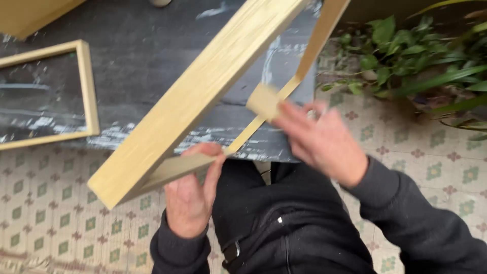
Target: Sand the edges of wooden frame components and fit them together on a workbench.
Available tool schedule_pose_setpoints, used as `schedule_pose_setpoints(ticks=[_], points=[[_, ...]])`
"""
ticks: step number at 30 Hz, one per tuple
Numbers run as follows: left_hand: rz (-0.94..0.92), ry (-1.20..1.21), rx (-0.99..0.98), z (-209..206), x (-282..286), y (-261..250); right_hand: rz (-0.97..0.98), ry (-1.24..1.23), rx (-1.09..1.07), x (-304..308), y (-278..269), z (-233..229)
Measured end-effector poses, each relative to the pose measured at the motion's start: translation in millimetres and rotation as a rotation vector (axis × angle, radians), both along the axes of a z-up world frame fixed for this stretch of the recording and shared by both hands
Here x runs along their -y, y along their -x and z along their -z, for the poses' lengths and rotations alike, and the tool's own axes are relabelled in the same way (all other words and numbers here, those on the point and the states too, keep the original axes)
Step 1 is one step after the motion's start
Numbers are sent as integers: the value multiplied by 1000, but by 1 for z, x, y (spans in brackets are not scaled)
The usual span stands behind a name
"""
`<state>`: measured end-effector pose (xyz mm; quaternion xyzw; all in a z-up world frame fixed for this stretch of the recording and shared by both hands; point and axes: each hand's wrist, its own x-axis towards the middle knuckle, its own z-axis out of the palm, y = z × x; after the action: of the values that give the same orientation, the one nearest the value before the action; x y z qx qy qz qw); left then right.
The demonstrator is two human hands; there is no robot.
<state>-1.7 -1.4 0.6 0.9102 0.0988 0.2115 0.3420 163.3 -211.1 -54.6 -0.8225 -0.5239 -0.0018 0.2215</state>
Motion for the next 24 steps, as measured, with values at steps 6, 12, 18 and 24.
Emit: schedule_pose_setpoints(ticks=[6, 12, 18, 24], points=[[-19, -27, -26, -1, 2, 7, 49, -6, 41, 3, -22, -2], [-21, -15, -23, 0, -4, -4, 21, -18, 10, 19, -27, -2], [-32, 46, -33, 2, -11, -7, -84, -4, -82, 27, -10, 13], [-88, 356, -113, 10, -33, -11, -46, -29, 53, 2, -8, -3]])
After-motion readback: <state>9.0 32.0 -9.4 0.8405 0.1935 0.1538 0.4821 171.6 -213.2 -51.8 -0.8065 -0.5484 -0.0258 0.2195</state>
